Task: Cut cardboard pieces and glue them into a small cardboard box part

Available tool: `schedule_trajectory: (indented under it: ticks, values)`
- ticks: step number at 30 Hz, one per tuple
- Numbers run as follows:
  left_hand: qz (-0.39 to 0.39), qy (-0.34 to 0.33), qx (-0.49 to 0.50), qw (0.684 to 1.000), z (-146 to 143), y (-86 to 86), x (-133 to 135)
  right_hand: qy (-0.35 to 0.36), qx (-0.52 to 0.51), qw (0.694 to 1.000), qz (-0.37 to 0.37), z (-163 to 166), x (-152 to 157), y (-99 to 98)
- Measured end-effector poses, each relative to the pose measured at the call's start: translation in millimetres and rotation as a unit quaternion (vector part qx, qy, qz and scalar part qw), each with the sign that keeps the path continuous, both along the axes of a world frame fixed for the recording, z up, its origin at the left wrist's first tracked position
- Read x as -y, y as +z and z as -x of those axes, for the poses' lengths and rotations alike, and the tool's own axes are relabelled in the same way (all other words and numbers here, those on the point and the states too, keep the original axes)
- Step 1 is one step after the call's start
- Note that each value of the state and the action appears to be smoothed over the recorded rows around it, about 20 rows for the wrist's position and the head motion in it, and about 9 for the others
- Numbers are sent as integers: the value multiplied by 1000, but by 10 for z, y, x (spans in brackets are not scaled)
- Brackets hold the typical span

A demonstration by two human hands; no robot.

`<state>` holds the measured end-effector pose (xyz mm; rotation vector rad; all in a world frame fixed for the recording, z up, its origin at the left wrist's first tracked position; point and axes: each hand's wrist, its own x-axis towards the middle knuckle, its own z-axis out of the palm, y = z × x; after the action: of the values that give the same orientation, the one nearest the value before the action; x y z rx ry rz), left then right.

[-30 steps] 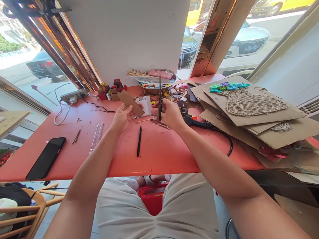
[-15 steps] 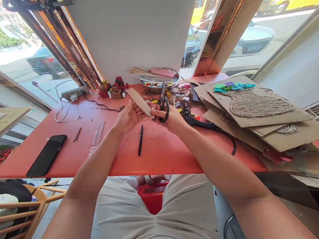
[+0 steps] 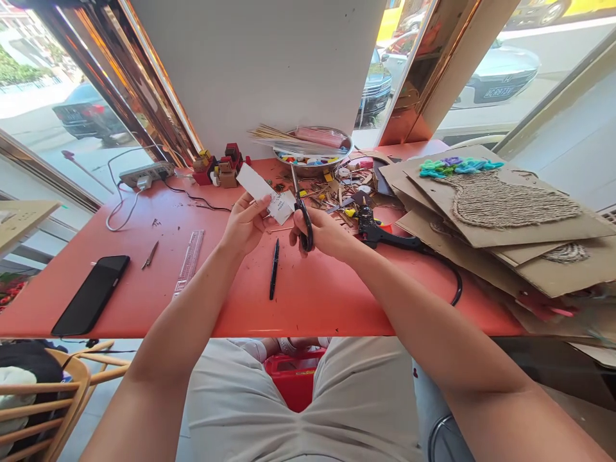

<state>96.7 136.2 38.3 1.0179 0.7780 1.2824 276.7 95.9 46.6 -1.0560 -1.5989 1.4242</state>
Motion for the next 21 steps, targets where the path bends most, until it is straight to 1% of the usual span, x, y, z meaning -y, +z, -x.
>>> schedule_trajectory:
  ticks: [4,8,12,16,21]
  values:
    - [-9,-1,-2,1000,52,7,-52,55,73,995,-48,-68,25,11]
    - [-32,5,-19,999,78,10,-66,105,105,986,-81,-115,34,30]
    - [-33,9,-46,998,62,11,-42,104,111,984,-94,-90,45,10]
    - [-39,-3,-61,997,35,22,-13,83,96,989,-81,-32,71,-18]
    - [-51,8,-67,996,36,62,0,68,81,990,-91,8,106,-14]
